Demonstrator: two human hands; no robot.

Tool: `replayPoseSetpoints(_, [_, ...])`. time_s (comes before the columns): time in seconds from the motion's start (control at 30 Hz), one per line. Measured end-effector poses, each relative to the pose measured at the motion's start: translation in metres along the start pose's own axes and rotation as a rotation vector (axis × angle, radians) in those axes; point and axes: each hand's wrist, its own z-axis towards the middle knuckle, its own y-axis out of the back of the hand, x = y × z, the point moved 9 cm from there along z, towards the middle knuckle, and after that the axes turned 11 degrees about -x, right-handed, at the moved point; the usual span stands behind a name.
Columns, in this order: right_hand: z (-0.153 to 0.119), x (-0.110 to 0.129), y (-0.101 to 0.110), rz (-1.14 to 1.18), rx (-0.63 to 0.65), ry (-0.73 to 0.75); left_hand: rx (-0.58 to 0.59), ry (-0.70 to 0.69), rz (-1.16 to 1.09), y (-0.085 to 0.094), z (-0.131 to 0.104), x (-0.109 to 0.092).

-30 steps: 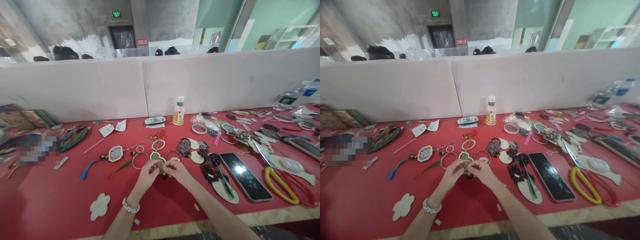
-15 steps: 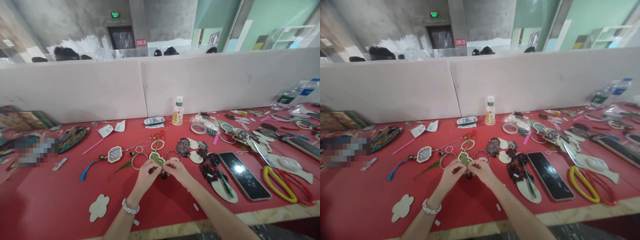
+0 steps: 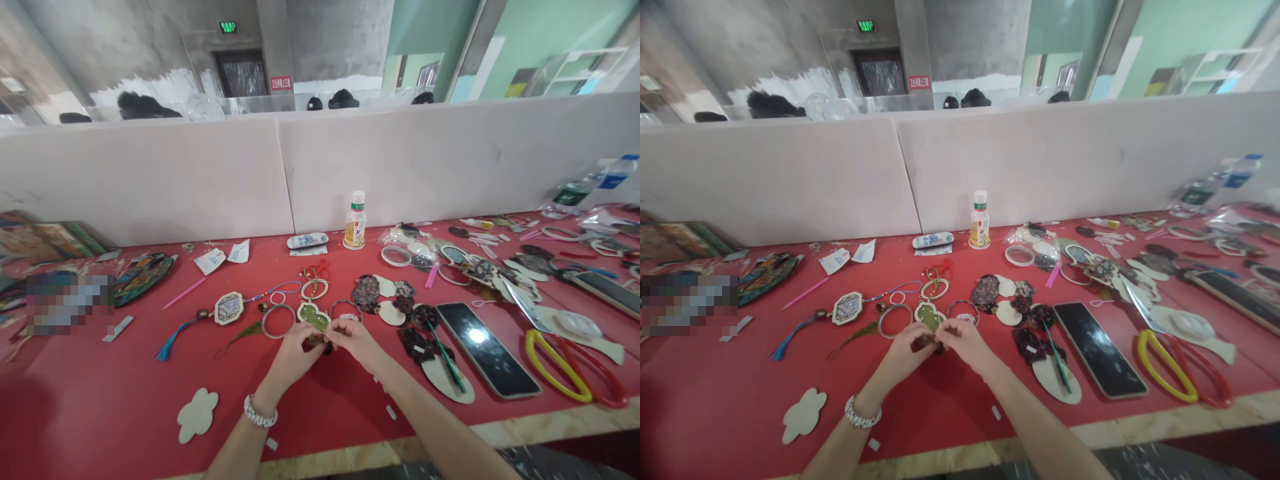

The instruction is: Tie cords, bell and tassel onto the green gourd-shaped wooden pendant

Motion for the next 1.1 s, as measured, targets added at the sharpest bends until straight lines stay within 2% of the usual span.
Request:
replayPoseSetpoints(0.3, [-0.001,-0.001,-0.003,0.007,0.029,-0.018,-0.008,0.0,0.05,-0.001,0.0,0.004])
replayPoseSetpoints(0.53, [-0.002,-0.002,-0.002,-0.01,0.039,-0.015,0.011,-0.083,0.055,-0.004,0.0,-0.007])
replayPoseSetpoints(0.7, [-0.002,0.006,-0.004,-0.034,0.045,0.016,-0.02,-0.066,-0.012,0.0,0.0,-0.008])
replayPoseSetpoints(0.9, [-0.005,0.018,-0.002,-0.234,0.023,0.172,-0.052,-0.016,-0.014,0.001,0.0,0.003])
replayPoseSetpoints(1.1, [-0.02,0.046,-0.007,-0.507,-0.036,0.453,-0.045,0.009,-0.028,0.001,0.0,0.009])
